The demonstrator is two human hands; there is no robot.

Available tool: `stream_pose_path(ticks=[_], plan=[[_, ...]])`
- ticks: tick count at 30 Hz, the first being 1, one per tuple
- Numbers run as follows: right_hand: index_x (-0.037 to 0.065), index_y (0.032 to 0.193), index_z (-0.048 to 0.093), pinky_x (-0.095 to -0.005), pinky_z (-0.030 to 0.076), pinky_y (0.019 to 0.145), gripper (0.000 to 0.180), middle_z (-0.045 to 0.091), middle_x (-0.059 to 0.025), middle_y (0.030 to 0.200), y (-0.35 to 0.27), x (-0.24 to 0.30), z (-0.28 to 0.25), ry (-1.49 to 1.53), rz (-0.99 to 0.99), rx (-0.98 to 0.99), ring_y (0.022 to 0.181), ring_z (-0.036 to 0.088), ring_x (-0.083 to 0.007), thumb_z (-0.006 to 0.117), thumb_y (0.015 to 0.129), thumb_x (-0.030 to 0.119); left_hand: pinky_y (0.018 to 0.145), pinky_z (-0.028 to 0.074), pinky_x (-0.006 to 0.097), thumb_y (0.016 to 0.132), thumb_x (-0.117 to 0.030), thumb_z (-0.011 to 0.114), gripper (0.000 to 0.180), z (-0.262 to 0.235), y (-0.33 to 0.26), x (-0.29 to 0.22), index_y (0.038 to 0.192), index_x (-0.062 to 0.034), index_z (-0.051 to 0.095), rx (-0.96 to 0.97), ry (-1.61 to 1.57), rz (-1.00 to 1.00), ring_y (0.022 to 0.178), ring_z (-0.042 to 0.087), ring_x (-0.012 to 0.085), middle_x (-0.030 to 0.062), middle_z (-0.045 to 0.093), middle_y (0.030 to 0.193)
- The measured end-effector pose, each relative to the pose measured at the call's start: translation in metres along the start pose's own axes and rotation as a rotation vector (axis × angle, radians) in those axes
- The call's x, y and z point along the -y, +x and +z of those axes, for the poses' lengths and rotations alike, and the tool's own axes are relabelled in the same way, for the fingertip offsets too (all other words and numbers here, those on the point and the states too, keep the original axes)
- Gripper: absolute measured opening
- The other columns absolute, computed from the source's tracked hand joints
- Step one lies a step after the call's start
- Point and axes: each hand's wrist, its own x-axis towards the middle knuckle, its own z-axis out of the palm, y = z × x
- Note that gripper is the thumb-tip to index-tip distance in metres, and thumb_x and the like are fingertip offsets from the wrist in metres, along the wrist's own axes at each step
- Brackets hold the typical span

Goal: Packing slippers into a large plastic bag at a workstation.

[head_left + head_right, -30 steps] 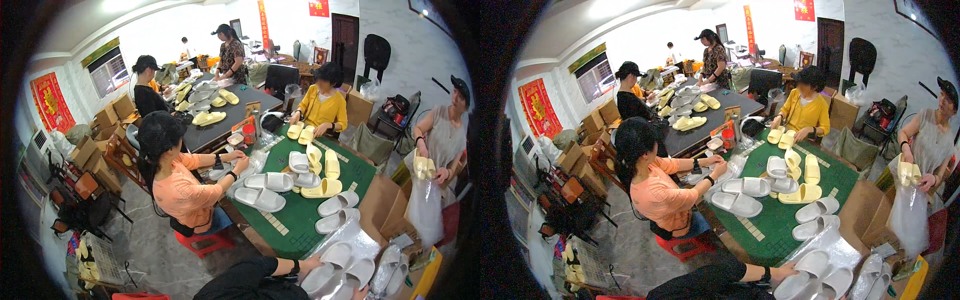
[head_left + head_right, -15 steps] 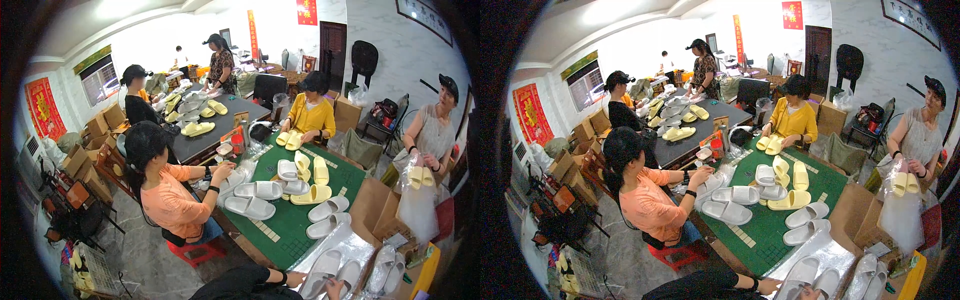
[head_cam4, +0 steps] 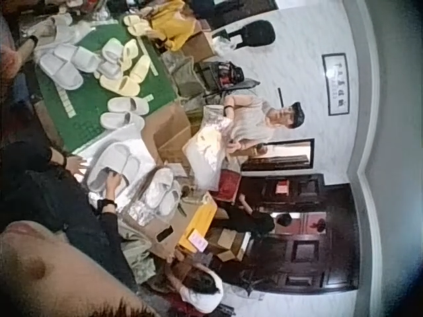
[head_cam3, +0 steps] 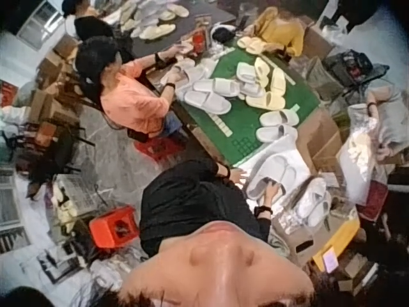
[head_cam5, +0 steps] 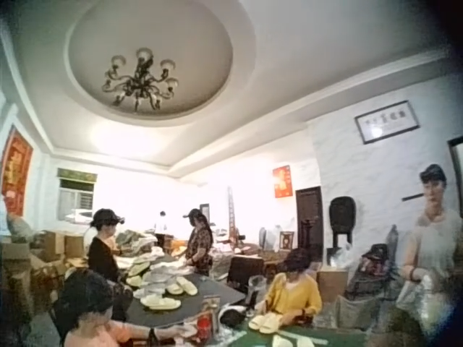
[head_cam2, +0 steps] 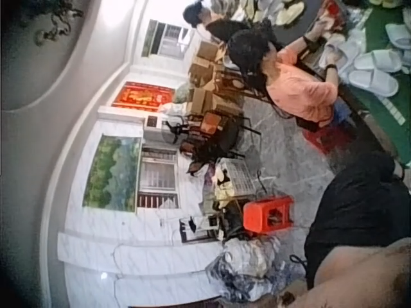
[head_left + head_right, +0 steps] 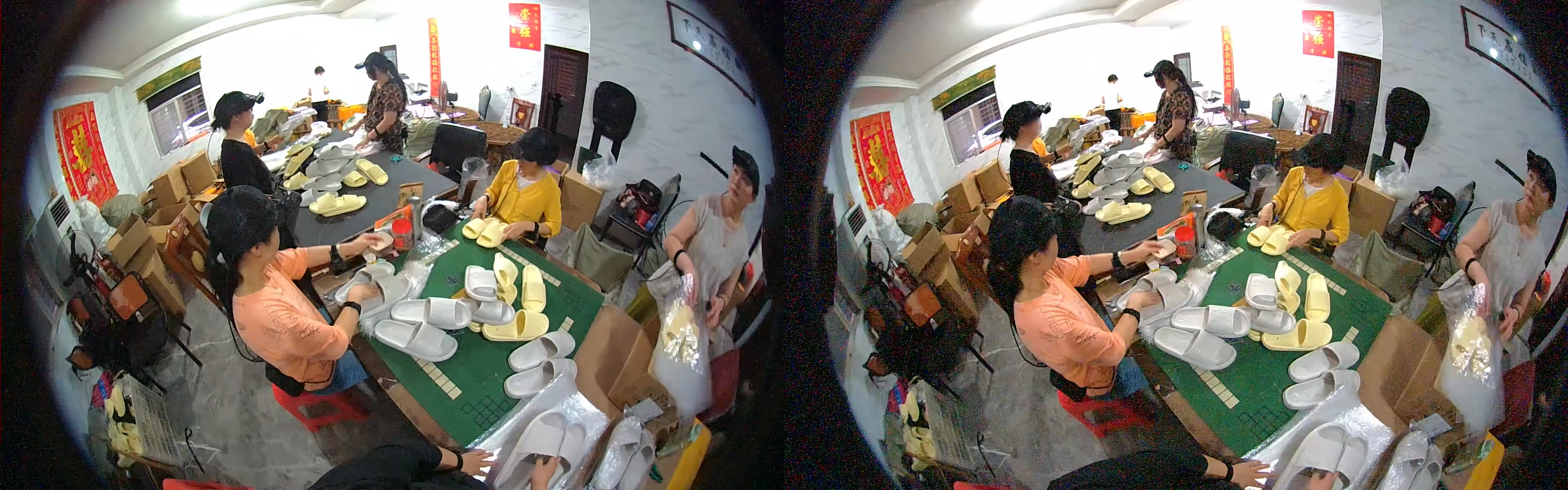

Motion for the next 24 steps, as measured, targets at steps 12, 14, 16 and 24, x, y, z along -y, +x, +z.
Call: stream_pose_path(ticks=[12,14,16,24], plan=[[-0.004,0.105,0.052,-0.0273,0.042,0.077,0.031,0.057,-0.0097,0.100,-0.076,-0.017,-0.105,0.883,0.379,0.184,0.090,0.053,-0.0155,0.052,0.077,0.009,0.099,0.018,0.056,0.083,-0.036,0.040,0.040,-0.065,-0.015,-0.028,0.122,-0.0325,0.046,-0.013,0.282,-0.232,0.122,0.026,0.0440,0.0203,0.034,0.132],[-0.006,0.104,0.054,-0.0279,0.043,0.077,0.030,0.059,-0.0082,0.100,-0.079,-0.011,-0.119,0.829,0.242,0.415,0.088,0.055,-0.0154,0.054,0.077,0.007,0.097,0.018,0.058,0.084,-0.034,0.039,0.042,-0.068,-0.010,-0.023,0.124,-0.0272,0.045,0.040,0.342,-0.124,0.122,0.028,0.0441,0.0187,0.034,0.133],[-0.005,0.108,0.054,-0.0285,0.043,0.081,0.032,0.059,-0.0076,0.103,-0.089,-0.026,-0.118,0.987,0.235,0.456,0.093,0.055,-0.0159,0.056,0.078,0.006,0.098,0.018,0.058,0.085,-0.030,0.038,0.044,-0.067,-0.005,-0.020,0.127,-0.0207,0.043,0.109,0.440,-0.025,0.122,0.028,0.0440,0.0187,0.032,0.135],[-0.002,0.111,0.052,-0.0277,0.042,0.084,0.038,0.058,-0.0063,0.105,-0.130,-0.037,-0.147,1.187,0.459,0.470,0.096,0.055,-0.0160,0.058,0.074,0.003,0.102,0.019,0.050,0.082,-0.027,0.045,0.047,-0.093,0.004,-0.009,0.126,-0.0115,0.043,0.132,0.257,-0.014,0.123,0.027,0.0422,0.0183,0.032,0.135]])
